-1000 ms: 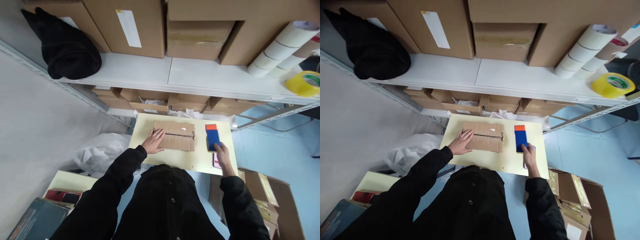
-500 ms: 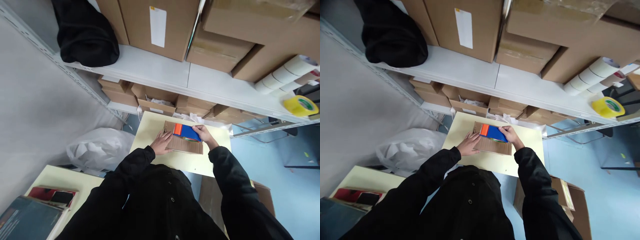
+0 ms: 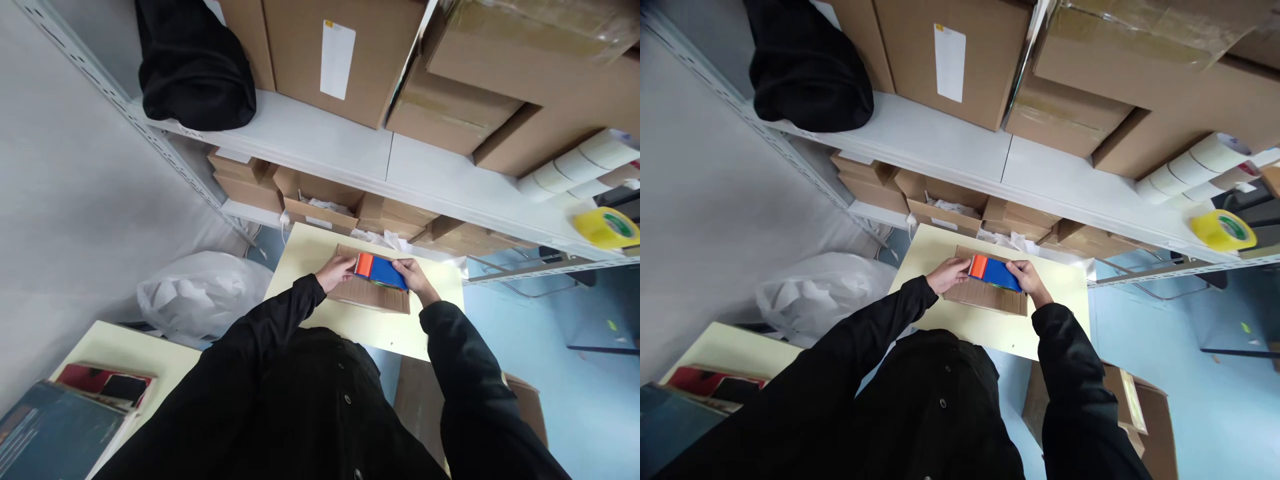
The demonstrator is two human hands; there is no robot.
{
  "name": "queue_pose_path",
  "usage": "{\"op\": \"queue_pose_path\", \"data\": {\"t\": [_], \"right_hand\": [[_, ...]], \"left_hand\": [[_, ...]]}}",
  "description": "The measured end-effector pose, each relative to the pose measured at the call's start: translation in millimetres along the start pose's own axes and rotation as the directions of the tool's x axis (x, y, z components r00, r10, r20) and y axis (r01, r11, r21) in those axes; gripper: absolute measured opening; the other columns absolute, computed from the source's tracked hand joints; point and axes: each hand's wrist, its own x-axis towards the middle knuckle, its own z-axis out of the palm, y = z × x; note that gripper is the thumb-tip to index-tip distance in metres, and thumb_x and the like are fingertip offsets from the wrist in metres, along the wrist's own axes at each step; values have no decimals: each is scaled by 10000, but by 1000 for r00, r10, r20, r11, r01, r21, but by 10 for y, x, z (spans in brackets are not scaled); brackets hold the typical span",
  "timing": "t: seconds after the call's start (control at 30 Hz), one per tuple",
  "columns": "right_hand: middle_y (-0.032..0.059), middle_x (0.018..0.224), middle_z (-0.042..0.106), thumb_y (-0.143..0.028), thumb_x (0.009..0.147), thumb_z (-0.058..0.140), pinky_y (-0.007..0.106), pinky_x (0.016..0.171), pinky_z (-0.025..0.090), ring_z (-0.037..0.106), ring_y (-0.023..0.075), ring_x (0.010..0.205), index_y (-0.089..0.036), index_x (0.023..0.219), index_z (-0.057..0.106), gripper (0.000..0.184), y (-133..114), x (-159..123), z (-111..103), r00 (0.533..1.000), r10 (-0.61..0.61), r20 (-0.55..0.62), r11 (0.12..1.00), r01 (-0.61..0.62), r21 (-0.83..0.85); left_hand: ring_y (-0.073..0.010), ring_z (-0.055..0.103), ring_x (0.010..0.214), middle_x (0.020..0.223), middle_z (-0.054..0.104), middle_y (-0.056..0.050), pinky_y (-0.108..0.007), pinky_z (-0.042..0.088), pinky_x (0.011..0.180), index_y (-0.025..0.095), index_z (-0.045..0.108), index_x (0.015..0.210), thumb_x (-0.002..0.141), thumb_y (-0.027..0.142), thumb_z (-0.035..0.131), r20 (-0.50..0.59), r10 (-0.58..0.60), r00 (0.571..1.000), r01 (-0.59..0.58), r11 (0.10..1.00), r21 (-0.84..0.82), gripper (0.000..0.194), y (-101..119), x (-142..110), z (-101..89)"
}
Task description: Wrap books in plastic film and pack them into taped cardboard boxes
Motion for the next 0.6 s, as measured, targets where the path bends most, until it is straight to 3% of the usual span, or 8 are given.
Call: {"op": "queue_pose_path", "data": {"t": [0.13,0.3,0.6], "right_hand": [[-53,473,310,-707,687,588,235,445,205,245,66,467,-184,488,418,585,-15,-1,8,1000,8,0,1000,-8,10],[-58,466,287,-717,671,595,234,433,193,226,61,454,-189,472,401,597,7,17,-11,1000,5,10,999,-6,39],[-56,459,289,-721,668,594,232,423,200,231,64,447,-194,464,389,601,73,40,-56,1000,-6,19,999,5,52]], "left_hand": [[-96,622,667,773,677,-19,-213,431,630,160,628,808,647,416,805,-50,-21,999,15,992,-122,351,-22,15,66],[-80,615,644,752,675,-3,-194,421,593,163,621,760,648,344,822,-19,-71,997,64,968,-241,293,-80,41,73],[-76,593,605,682,658,0,-191,421,557,149,626,685,622,319,839,-41,-29,999,13,934,-357,279,-240,124,127]]}}
